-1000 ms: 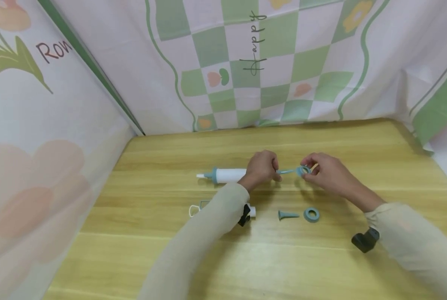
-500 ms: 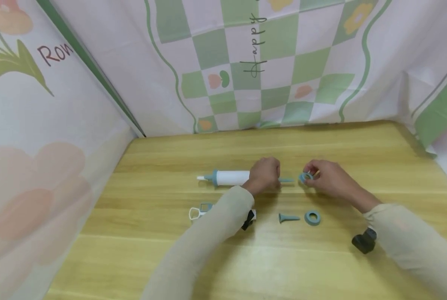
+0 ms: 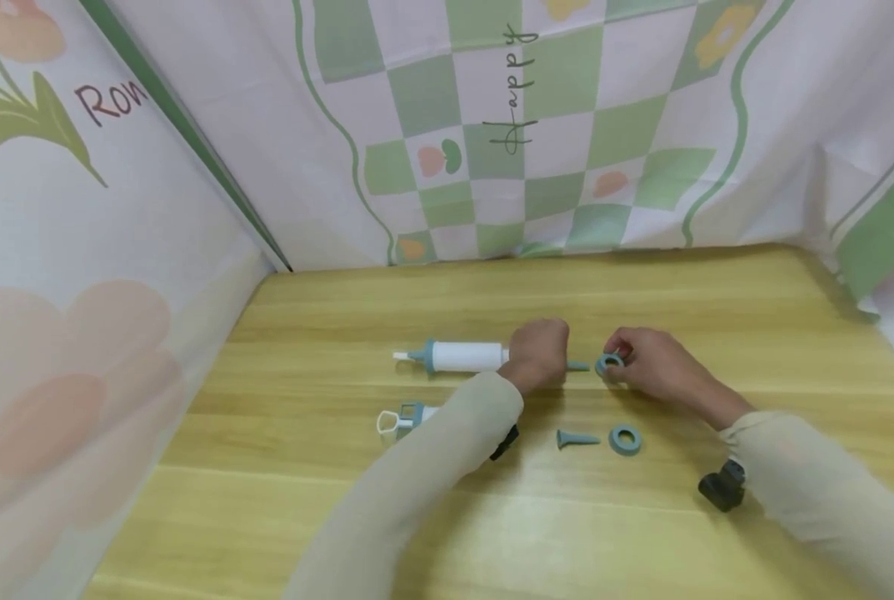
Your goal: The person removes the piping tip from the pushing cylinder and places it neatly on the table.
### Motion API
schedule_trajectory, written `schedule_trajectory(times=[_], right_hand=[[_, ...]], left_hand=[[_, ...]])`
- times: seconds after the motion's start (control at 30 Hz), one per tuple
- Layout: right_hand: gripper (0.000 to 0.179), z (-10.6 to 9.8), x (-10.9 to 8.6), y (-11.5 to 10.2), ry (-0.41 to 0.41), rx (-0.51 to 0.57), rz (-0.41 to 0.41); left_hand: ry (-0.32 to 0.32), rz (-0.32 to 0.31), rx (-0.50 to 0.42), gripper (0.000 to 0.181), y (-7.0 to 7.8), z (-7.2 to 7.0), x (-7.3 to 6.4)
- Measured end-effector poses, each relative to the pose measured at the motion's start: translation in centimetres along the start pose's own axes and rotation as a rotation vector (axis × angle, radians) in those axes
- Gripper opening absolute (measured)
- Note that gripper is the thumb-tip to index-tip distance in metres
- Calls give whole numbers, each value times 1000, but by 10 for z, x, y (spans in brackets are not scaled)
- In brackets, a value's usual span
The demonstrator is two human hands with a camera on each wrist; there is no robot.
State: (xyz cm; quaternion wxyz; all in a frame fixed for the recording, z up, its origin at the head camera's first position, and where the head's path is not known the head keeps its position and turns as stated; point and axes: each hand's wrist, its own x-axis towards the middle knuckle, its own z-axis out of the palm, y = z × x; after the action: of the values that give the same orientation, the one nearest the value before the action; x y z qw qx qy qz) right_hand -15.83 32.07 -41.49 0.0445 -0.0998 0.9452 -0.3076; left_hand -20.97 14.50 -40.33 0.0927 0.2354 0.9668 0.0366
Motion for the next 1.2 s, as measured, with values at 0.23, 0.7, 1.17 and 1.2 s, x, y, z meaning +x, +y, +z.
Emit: schedule_trajectory(times=[0.23, 0.7, 1.17, 1.2], right_hand=[[25, 3, 1, -1, 4, -30, -7], [53, -1, -6, -6, -4, -5, 53], [55, -11, -38, -22, 116, -16, 81], [54, -11, -42, -23, 130, -18, 79]], left_hand=[[20, 6, 50, 10, 2, 3, 0], [-1, 15, 8, 27, 2, 0, -6], [61, 52, -158, 46, -15, -47, -21], [65, 48, -166, 47, -19, -51, -23]])
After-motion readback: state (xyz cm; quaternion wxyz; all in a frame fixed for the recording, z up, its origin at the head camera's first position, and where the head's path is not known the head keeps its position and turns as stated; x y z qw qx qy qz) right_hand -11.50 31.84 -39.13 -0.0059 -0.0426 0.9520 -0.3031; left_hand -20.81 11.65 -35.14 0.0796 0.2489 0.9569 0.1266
